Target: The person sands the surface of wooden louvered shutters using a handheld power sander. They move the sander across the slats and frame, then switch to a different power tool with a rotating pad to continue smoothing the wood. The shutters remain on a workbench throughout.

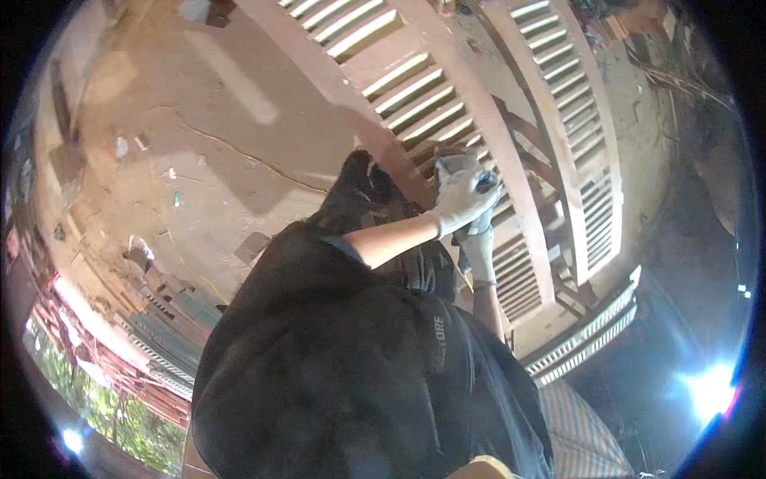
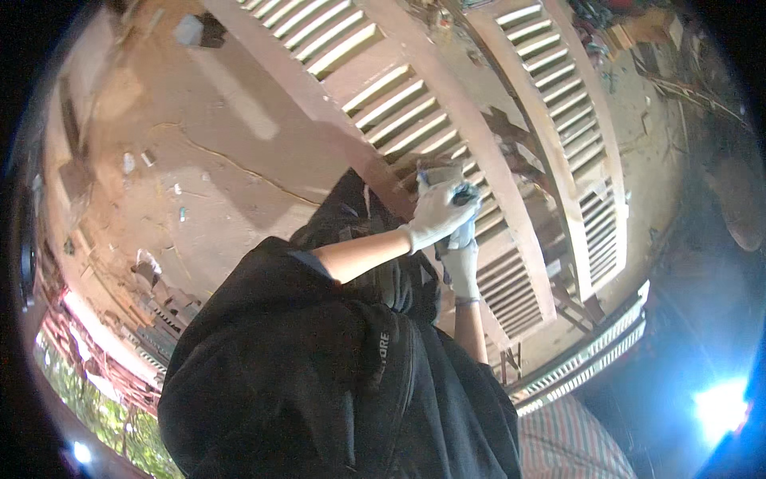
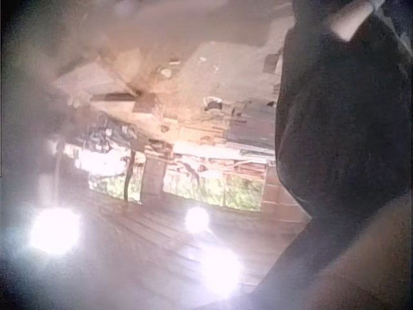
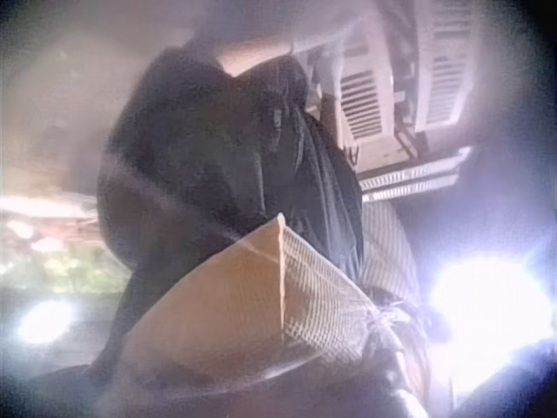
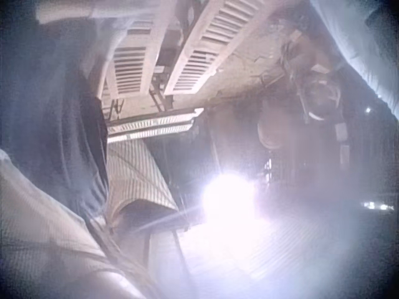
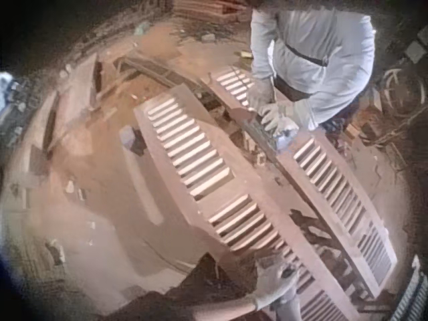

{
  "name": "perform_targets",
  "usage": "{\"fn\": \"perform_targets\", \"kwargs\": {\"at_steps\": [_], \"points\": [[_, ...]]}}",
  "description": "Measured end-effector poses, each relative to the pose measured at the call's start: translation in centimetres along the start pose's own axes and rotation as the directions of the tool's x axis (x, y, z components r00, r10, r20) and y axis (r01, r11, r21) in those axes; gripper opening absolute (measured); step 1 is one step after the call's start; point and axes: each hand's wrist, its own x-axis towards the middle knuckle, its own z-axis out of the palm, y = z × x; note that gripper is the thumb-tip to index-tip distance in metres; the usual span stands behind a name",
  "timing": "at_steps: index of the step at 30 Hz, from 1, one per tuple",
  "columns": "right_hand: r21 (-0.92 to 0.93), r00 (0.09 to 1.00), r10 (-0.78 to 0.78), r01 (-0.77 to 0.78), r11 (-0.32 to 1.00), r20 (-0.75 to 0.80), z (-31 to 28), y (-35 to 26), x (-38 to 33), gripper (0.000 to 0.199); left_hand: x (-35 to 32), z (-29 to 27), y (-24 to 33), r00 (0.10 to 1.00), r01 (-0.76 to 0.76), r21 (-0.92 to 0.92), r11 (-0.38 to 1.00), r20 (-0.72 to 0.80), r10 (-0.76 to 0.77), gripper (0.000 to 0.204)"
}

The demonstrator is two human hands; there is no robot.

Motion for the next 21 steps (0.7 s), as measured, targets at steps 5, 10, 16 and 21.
{"fn": "perform_targets", "kwargs": {"at_steps": [5,10,16,21], "points": [[0.105,0.984,-0.177,0.174,0.979,0.014,3.2,-4.3,1.1,0.086,-0.1,-7.1,-2.4,0.96,-0.169,0.231,0.958,-0.183,0.214,0.015],[-0.012,0.946,-0.32,0.321,0.947,0.045,4.9,-12.6,6.3,0.084,3.2,-13.7,-2.9,0.906,-0.173,-0.419,0.891,-0.422,-0.022,0.007],[-0.067,0.919,-0.38,0.388,0.919,0.108,4.4,-17.8,8.1,0.071,7.4,-17.9,-1.2,0.83,-0.155,-0.3,0.941,-0.557,-0.041,0.009],[-0.276,0.834,-0.545,0.505,0.818,-0.09,3.2,-14.8,4.8,0.079,5.5,-14.6,0.4,0.885,-0.044,-0.306,0.951,-0.453,-0.104,0.011]]}}
